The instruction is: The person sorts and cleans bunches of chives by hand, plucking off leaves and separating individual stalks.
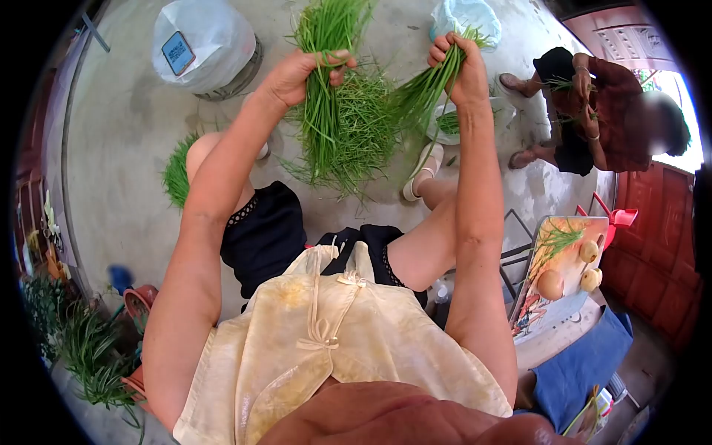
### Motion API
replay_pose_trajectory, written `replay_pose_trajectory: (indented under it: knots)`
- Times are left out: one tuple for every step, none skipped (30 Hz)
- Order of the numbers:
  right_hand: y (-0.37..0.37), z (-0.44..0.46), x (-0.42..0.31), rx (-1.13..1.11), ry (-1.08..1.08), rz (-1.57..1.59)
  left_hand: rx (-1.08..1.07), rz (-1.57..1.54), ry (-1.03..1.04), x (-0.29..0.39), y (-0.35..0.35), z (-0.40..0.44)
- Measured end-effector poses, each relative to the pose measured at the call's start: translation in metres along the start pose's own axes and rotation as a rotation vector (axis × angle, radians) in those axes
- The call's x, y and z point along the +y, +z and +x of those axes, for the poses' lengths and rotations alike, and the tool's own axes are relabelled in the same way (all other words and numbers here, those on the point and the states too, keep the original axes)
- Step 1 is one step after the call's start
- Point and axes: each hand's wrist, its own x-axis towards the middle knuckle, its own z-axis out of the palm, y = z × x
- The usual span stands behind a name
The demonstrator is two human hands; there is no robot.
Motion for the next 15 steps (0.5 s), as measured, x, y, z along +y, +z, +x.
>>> replay_pose_trajectory:
  knots:
    - [0.001, 0.000, -0.001, -0.034, -0.008, 0.028, -0.034, 0.027, -0.033, -0.003, 0.003, 0.001]
    - [0.003, 0.001, 0.000, -0.034, 0.003, 0.043, -0.029, 0.022, -0.043, -0.008, 0.005, 0.002]
    - [0.003, 0.002, 0.003, -0.033, -0.001, 0.032, -0.006, 0.037, -0.050, -0.011, 0.007, 0.003]
    - [0.003, 0.003, 0.007, -0.032, -0.005, 0.022, 0.016, 0.054, -0.058, -0.015, 0.010, 0.004]
    - [0.004, 0.003, 0.012, -0.030, -0.010, 0.012, 0.038, 0.070, -0.067, -0.017, 0.013, 0.005]
    - [0.012, 0.003, 0.014, 0.010, -0.024, 0.039, 0.045, 0.100, -0.057, -0.018, 0.018, 0.005]
    - [0.023, 0.001, 0.013, 0.026, -0.028, -0.026, 0.052, 0.130, -0.047, -0.017, 0.024, 0.004]
    - [0.034, -0.002, 0.011, 0.042, -0.031, -0.091, 0.059, 0.160, -0.035, -0.016, 0.027, 0.004]
    - [0.038, -0.004, 0.009, 0.057, -0.034, -0.156, 0.033, 0.149, -0.037, -0.017, 0.027, 0.006]
    - [0.025, 0.002, 0.014, 0.065, -0.059, -0.132, 0.008, 0.137, -0.039, -0.020, 0.026, 0.007]
    - [0.017, 0.005, 0.015, 0.079, -0.090, -0.120, -0.017, 0.125, -0.041, -0.022, 0.023, 0.007]
    - [0.010, 0.007, 0.014, 0.094, -0.120, -0.108, 0.005, 0.137, -0.072, -0.023, 0.019, 0.007]
    - [0.002, 0.009, 0.012, 0.110, -0.152, -0.099, 0.024, 0.149, -0.102, -0.024, 0.013, 0.006]
    - [-0.005, 0.011, 0.008, 0.182, -0.183, -0.103, 0.041, 0.158, -0.132, -0.024, 0.008, 0.006]
    - [-0.012, 0.011, 0.004, 0.256, -0.215, -0.111, 0.111, 0.158, -0.156, -0.024, 0.004, 0.003]
